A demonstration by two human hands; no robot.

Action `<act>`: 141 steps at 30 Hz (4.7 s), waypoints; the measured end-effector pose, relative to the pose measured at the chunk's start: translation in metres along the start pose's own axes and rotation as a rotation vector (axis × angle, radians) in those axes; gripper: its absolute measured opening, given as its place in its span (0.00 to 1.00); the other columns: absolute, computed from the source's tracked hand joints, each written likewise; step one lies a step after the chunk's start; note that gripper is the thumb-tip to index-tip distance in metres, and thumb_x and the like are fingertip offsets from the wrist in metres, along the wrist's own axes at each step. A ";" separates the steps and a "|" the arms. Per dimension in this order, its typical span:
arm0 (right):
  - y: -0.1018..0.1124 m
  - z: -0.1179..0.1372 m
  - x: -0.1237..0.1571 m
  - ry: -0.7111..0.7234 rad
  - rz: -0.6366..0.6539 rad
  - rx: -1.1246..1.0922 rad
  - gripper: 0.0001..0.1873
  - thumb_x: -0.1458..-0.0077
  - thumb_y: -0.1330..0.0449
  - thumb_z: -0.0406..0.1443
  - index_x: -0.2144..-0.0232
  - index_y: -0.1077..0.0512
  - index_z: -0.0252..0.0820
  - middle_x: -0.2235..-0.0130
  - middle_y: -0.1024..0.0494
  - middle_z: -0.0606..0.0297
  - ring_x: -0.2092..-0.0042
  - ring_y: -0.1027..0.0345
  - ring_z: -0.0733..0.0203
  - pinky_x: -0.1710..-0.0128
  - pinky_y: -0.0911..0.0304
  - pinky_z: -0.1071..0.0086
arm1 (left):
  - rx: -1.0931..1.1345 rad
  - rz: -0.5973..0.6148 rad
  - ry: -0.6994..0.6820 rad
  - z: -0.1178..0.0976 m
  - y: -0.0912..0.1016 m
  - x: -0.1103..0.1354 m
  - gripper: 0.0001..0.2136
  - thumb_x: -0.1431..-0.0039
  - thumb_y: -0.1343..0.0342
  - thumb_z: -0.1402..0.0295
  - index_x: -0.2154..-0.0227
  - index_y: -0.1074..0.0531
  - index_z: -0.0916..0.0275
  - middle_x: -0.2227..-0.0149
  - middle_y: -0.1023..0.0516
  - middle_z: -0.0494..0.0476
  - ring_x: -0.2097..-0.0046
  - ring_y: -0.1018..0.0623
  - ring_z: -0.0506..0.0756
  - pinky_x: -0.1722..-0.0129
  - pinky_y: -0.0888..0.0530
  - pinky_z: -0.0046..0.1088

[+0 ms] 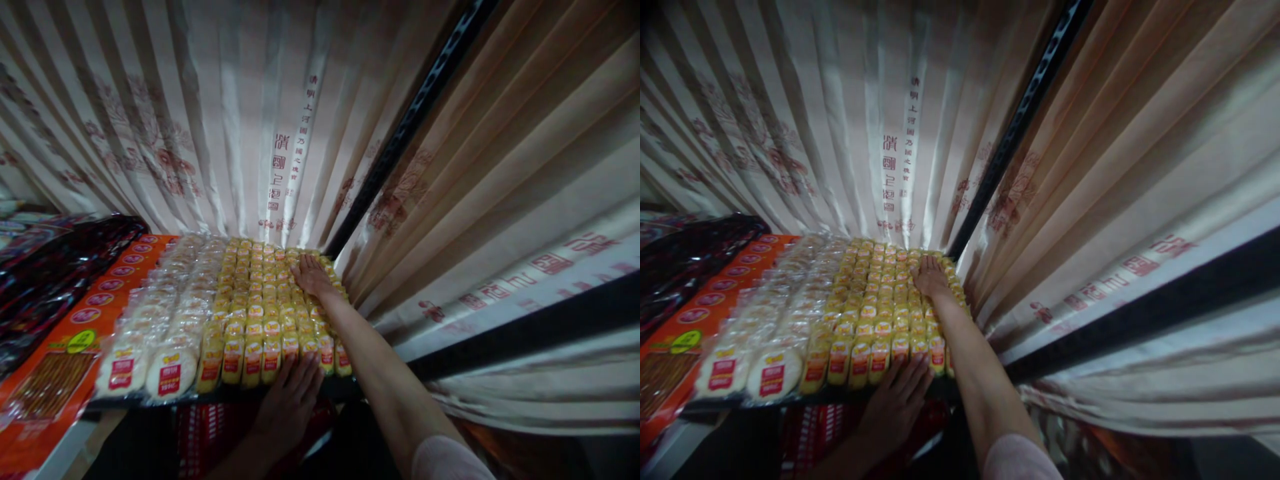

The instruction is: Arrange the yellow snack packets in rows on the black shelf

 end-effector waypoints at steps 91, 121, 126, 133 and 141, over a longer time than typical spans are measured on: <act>-0.067 -0.028 0.280 -0.117 -0.724 -0.368 0.30 0.38 0.59 0.41 0.37 0.57 0.39 0.34 0.58 0.53 0.35 0.63 0.47 0.42 0.51 0.46 | 0.179 -0.153 0.045 -0.004 0.018 0.019 0.18 0.39 0.57 0.67 0.49 0.34 0.66 0.40 0.40 0.61 0.36 0.47 0.58 0.37 0.53 0.38; -0.053 -0.050 0.260 -0.190 -0.747 -0.585 0.34 0.38 0.65 0.47 0.38 0.53 0.28 0.35 0.55 0.49 0.34 0.67 0.53 0.38 0.61 0.50 | 0.302 -0.255 0.107 0.012 0.078 0.067 0.17 0.41 0.57 0.74 0.49 0.36 0.70 0.41 0.40 0.71 0.36 0.49 0.64 0.45 0.35 0.47; -0.039 -0.011 0.273 -0.064 -0.828 -0.474 0.30 0.38 0.61 0.42 0.38 0.54 0.33 0.35 0.58 0.52 0.34 0.70 0.51 0.39 0.59 0.46 | 0.199 -0.183 0.343 0.046 0.088 0.089 0.19 0.45 0.57 0.78 0.49 0.36 0.68 0.39 0.43 0.67 0.35 0.51 0.63 0.42 0.39 0.48; -0.037 0.070 0.293 0.146 -0.779 -0.453 0.27 0.37 0.59 0.38 0.38 0.53 0.39 0.35 0.57 0.55 0.34 0.68 0.52 0.40 0.55 0.47 | 0.160 -0.126 0.507 0.085 0.096 0.120 0.23 0.46 0.53 0.76 0.46 0.38 0.69 0.36 0.52 0.67 0.35 0.56 0.63 0.41 0.40 0.49; -0.061 0.116 0.323 0.188 -0.711 -0.542 0.25 0.38 0.57 0.41 0.43 0.41 0.34 0.37 0.50 0.50 0.36 0.58 0.52 0.42 0.48 0.50 | 0.153 -0.064 0.553 0.096 0.102 0.142 0.25 0.48 0.54 0.79 0.44 0.42 0.72 0.35 0.55 0.69 0.35 0.57 0.64 0.43 0.37 0.45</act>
Point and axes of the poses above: each hand's wrist, its own x-axis away from the middle knuckle, its own y-axis out of the back of the hand, z = x × y, the point moved 10 cm from there along -x, towards the middle knuckle
